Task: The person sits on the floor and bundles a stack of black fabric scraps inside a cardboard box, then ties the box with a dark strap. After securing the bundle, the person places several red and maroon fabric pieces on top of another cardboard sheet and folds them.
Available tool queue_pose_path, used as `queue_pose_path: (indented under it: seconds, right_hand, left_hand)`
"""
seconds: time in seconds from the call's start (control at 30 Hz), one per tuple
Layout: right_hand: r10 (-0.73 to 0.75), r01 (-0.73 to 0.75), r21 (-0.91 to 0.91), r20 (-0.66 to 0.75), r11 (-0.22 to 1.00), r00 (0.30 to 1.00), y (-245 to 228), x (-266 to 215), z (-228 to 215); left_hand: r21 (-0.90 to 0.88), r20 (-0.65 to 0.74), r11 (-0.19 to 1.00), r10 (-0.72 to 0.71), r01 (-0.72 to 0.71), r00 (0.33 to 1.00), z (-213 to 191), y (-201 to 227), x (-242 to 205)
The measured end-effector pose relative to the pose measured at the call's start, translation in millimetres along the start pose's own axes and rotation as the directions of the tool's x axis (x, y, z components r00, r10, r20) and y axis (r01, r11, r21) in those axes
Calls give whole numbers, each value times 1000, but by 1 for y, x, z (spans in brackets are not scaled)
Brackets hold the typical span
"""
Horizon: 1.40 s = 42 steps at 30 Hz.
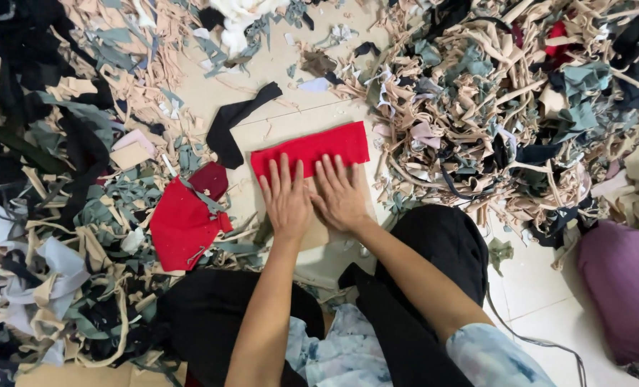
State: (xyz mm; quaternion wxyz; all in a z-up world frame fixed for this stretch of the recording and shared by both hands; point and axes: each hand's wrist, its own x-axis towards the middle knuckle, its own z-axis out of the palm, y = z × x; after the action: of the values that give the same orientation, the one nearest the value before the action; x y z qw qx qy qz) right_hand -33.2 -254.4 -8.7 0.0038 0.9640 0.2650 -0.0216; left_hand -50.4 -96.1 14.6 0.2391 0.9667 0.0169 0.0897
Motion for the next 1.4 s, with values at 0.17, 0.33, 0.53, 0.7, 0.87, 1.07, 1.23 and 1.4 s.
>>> queue_pose_path:
  seconds: [0.17, 0.33, 0.53, 0.7, 0.87, 1.07, 1.23, 1.4]
  right_hand:
    - [193, -211, 157, 123, 965, 973, 6, -9, -16]
    - [261, -220, 222, -177, 950, 949, 32, -9, 3]
    - [340, -174, 440, -332, 881, 880, 47, -5, -1]
    - [277, -207, 238, -309, 949, 910, 90, -16, -4]
    - [501, -507, -15, -132, 862, 855, 116, -39, -35]
    - [131, -114, 81, -251, 990, 959, 46, -10, -57]
    - [150, -144, 147, -26, 979, 988, 37, 18, -19]
    - [257, -277, 138, 152, 951, 955, 40, 12, -15]
  left_hand:
    - [50, 245, 998, -54, 43, 968, 8, -21, -10]
    - [69, 281, 997, -62, 45, 958, 6, -23, -10]
    - [73, 236, 997, -38, 22, 971, 14, -28, -14]
    - [83, 243, 996, -46, 27, 969, 16, -29, -14]
    - [72, 271, 997, -47, 28, 961, 16, -29, -14]
    - [83, 292, 996, -54, 31, 955, 11, -26, -13]
    - [108, 269, 994, -39, 10, 962, 13, -26, -13]
    - [179, 177, 984, -32, -1, 984, 28, -30, -15]
